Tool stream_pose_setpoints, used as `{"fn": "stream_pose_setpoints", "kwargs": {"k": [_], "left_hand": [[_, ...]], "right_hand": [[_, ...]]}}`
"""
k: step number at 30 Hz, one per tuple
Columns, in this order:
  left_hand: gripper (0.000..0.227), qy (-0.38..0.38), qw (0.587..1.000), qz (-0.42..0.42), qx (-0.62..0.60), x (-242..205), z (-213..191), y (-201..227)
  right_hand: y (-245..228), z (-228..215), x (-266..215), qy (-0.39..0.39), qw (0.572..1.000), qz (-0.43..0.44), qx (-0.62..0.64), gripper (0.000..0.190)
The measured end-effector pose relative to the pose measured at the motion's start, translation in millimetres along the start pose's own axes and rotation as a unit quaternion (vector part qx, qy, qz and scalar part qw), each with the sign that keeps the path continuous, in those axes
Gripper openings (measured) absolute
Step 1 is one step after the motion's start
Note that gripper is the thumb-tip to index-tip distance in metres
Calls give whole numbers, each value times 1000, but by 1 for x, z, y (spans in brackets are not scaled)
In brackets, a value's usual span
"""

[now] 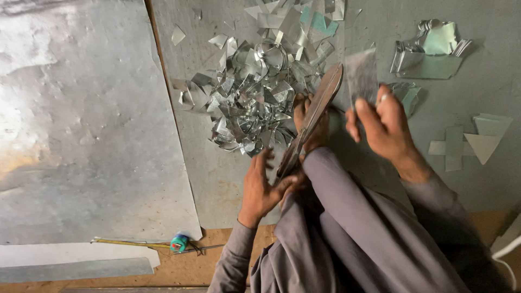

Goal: The person sits on the floor and uses large shears to cut small rectangular glass pieces into smaller fragments. They repeatedly pick up pieces, position them in the shears, and cut them, accumulating a pile of glass shards on the floor.

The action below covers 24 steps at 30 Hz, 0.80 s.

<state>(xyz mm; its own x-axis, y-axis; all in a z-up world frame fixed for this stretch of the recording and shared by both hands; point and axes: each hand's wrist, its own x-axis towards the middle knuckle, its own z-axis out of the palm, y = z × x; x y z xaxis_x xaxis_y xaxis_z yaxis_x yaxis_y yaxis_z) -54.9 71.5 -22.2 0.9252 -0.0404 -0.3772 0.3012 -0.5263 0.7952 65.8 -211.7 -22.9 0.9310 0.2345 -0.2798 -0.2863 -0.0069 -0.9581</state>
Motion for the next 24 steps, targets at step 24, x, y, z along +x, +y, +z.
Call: {"fn": "stream_pose_setpoints", "kwargs": {"k": [24], "left_hand": [[88,-127,988,-86,-28,-77,32,-55]], "right_hand": [[34,45,19,-93,982,135,-97,28]]}}
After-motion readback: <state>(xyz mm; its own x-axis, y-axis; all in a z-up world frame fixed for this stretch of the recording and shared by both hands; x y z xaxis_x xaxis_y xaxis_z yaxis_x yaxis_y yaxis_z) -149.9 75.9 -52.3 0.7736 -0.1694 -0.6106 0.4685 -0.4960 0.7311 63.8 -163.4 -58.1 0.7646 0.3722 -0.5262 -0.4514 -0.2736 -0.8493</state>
